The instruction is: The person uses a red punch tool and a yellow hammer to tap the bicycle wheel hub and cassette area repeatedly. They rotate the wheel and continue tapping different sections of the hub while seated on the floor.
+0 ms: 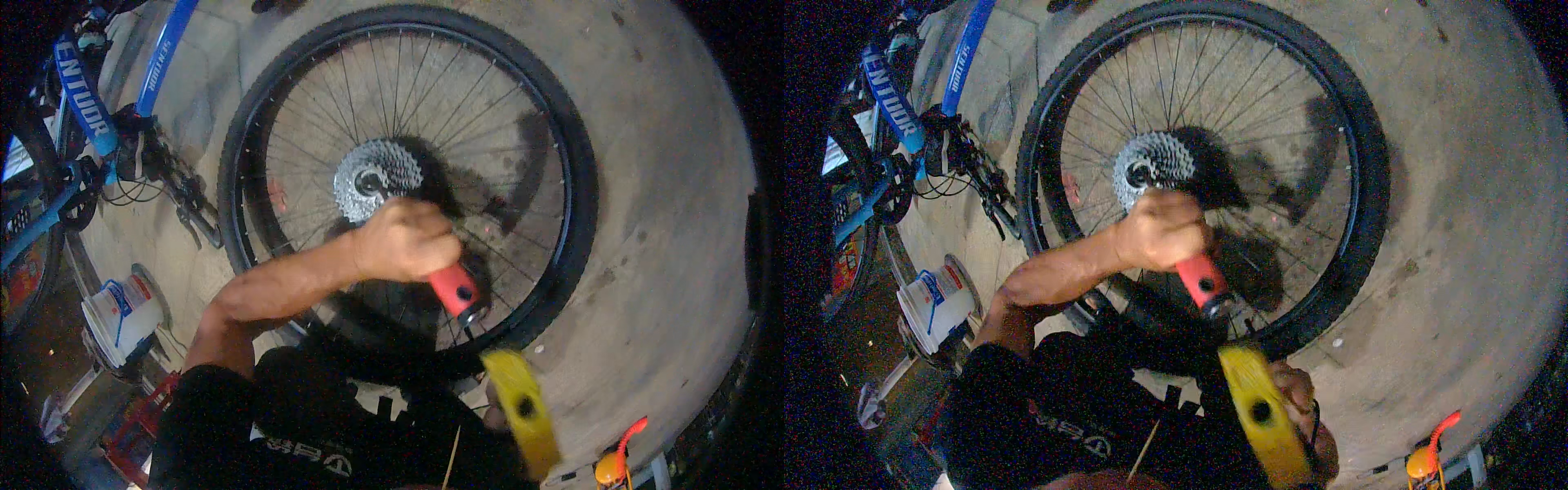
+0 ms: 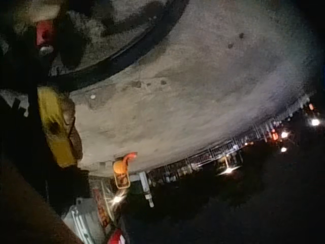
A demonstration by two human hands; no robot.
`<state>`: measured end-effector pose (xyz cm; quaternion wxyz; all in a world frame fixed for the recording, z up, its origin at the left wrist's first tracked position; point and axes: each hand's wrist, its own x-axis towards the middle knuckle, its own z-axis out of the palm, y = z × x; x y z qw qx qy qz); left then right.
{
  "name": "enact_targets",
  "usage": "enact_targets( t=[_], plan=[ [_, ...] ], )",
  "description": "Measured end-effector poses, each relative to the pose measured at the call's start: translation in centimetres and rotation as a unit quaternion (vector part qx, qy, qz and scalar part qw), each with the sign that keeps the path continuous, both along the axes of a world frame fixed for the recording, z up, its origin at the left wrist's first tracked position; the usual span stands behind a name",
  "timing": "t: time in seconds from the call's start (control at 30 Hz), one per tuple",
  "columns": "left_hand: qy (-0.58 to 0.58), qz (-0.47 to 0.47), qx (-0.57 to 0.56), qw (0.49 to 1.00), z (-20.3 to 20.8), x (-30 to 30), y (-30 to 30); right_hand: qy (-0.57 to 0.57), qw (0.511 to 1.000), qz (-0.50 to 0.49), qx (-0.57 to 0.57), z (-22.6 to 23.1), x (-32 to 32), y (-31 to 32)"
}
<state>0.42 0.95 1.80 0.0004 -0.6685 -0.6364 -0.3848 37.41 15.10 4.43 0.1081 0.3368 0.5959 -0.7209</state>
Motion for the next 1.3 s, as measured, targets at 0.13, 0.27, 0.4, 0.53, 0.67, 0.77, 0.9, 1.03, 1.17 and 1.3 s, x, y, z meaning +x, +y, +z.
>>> enact_targets(
  t=[0.13, 0.27, 0.4, 0.53, 0.67, 0.77, 0.9, 1.03, 1.17, 1.3],
  plan=[
    [-0.021, 0.026, 0.033, 0.999, 0.1, 0.4, 0.0, -0.014, 0.994, 0.071, 0.081, 1.7, -1.7, 0.1],
    [-0.021, 0.022, 0.042, 0.999, 0.1, -0.4, 0.4, -0.051, 0.986, 0.150, 0.055, -1.0, -0.5, 0.7],
    [-0.017, 0.024, 0.054, 0.998, 0.2, 0.0, -0.1, 0.242, 0.953, 0.021, 0.183, 1.7, -4.5, -0.5],
    [-0.026, 0.017, 0.069, 0.997, -0.1, -0.1, -0.4, 0.191, 0.956, 0.019, 0.224, 2.2, -4.3, -1.1],
    [-0.015, 0.014, 0.074, 0.997, 0.0, -0.1, -0.7, 0.149, 0.970, 0.002, 0.190, 2.7, -3.7, -1.4],
    [-0.014, 0.004, 0.070, 0.997, 0.3, -0.2, -0.6, 0.131, 0.979, -0.022, 0.154, 2.8, -3.6, -1.4],
    [-0.021, 0.005, 0.083, 0.996, 0.0, -0.3, -0.5, 0.075, 0.990, -0.056, 0.105, 2.5, -2.5, -1.4],
    [-0.017, 0.013, 0.073, 0.997, 0.2, -0.2, -0.5, 0.076, 0.991, -0.027, 0.111, 2.5, -2.5, -1.4],
    [-0.002, 0.018, 0.074, 0.997, 0.2, -0.1, -0.2, 0.074, 0.992, -0.006, 0.101, 2.7, -2.2, -1.1],
    [-0.001, 0.012, 0.065, 0.998, 0.2, -0.1, -0.2, 0.067, 0.992, 0.004, 0.102, 2.8, -2.5, -1.4]
  ],
)
